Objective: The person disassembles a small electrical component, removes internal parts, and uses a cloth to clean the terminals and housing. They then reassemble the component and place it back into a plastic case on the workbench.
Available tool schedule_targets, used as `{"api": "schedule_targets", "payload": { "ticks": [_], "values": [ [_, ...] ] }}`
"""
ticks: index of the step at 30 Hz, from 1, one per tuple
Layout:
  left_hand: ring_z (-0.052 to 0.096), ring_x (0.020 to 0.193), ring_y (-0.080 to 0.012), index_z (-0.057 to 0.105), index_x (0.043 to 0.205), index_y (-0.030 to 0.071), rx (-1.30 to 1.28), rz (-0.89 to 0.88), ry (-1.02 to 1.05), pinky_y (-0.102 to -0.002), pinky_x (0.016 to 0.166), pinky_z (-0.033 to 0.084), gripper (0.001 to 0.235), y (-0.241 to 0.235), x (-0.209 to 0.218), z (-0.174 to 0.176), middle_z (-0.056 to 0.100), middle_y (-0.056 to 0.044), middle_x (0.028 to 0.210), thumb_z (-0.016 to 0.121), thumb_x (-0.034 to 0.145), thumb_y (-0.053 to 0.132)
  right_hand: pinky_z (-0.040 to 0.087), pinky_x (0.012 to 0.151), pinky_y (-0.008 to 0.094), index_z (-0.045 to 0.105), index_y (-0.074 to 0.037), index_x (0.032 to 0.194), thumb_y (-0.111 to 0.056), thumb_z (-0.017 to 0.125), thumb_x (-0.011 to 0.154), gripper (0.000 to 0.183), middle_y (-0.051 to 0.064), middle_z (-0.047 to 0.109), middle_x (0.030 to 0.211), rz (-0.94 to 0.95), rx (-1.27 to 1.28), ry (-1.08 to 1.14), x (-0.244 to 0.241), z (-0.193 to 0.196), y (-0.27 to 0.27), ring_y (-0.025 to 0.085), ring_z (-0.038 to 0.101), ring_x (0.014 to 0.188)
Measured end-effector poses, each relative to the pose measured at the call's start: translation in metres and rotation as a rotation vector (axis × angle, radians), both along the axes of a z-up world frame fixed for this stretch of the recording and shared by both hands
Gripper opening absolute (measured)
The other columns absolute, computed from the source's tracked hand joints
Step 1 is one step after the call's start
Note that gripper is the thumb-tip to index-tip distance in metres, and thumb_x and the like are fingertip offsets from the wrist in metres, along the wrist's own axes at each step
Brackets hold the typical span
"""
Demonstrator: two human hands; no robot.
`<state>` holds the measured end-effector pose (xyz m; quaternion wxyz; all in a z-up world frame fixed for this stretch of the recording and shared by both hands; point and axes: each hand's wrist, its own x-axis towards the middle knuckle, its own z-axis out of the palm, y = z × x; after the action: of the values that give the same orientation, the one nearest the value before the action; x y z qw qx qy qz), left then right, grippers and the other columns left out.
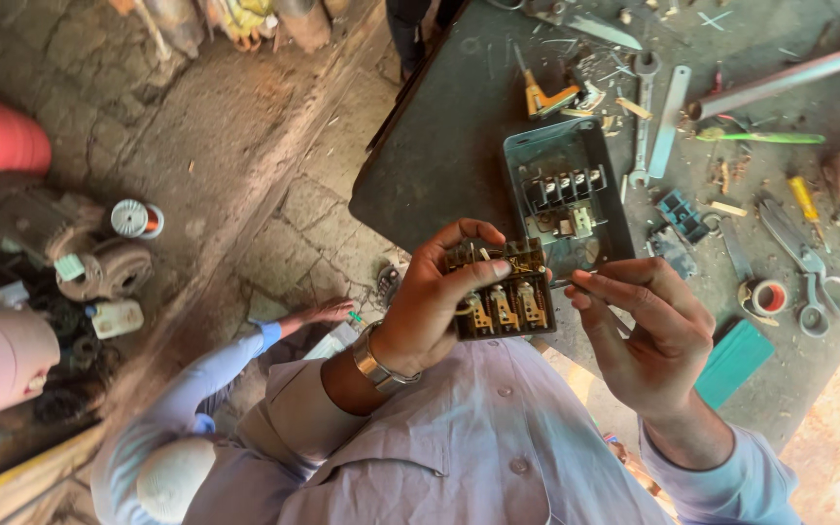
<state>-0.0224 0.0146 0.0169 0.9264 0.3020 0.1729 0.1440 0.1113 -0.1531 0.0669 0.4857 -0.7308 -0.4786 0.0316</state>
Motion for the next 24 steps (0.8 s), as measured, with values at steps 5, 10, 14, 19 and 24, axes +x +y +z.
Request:
{"api": "schedule_targets", "payload": {
  "ticks": [5, 10, 14, 19, 24],
  "values": [
    [0.074, 0.103, -0.0355, 0.054, 0.121, 0.005, -0.263, -0.134, -0.043, -0.051, 0.080, 0.065, 0.025, 0.012, 0.002, 0.008, 0.070, -0.025, 0.117, 0.064, 0.098, 0.005, 0.056, 0.072, 0.023, 0.070, 0.006, 0.107, 0.012, 0.077, 0.090, 0.019, 0.014, 0.070, 0.100, -0.086, 0.076, 0.060, -0.008, -0.001, 0.001, 0.015, 0.070, 0.084],
    [0.072, 0.107, -0.0375, 0.052, 0.122, 0.005, -0.279, -0.152, -0.054, -0.050, 0.085, 0.064, 0.025, 0.015, 0.002, 0.010, 0.069, -0.028, 0.121, 0.063, 0.100, 0.005, 0.062, 0.080, 0.026, 0.067, 0.009, 0.109, 0.013, 0.072, 0.095, 0.015, 0.015, 0.067, 0.106, -0.070, 0.160, 0.252, -0.013, -0.009, 0.000, 0.016, 0.071, 0.088],
    [0.071, 0.111, -0.0369, 0.049, 0.130, 0.006, -0.277, -0.142, -0.102, -0.050, 0.086, 0.064, 0.031, 0.016, 0.001, 0.011, 0.063, -0.029, 0.131, 0.062, 0.102, 0.008, 0.061, 0.079, 0.026, 0.066, 0.008, 0.107, 0.013, 0.069, 0.097, 0.012, 0.015, 0.066, 0.105, -0.028, 0.186, 0.344, -0.015, -0.022, -0.001, 0.014, 0.070, 0.089],
    [0.064, 0.127, -0.0388, 0.031, 0.159, 0.012, -0.518, -0.161, -0.344, -0.054, 0.099, 0.058, 0.059, 0.022, -0.003, 0.016, 0.050, -0.029, 0.149, 0.055, 0.106, 0.023, 0.056, 0.077, 0.026, 0.063, 0.006, 0.116, 0.009, 0.063, 0.103, 0.013, 0.012, 0.066, 0.112, -0.101, 0.257, 0.609, -0.016, -0.041, 0.002, 0.010, 0.065, 0.091],
    [0.053, 0.141, -0.0322, 0.009, 0.174, 0.026, -0.346, -0.234, -0.353, -0.051, 0.116, 0.048, 0.080, 0.026, -0.004, 0.012, 0.043, -0.022, 0.160, 0.056, 0.109, 0.028, 0.052, 0.053, 0.024, 0.061, 0.002, 0.117, 0.002, 0.061, 0.104, 0.013, 0.011, 0.071, 0.104, -0.194, 0.263, 0.852, -0.014, -0.052, 0.005, 0.013, 0.068, 0.072]
  ]
}}
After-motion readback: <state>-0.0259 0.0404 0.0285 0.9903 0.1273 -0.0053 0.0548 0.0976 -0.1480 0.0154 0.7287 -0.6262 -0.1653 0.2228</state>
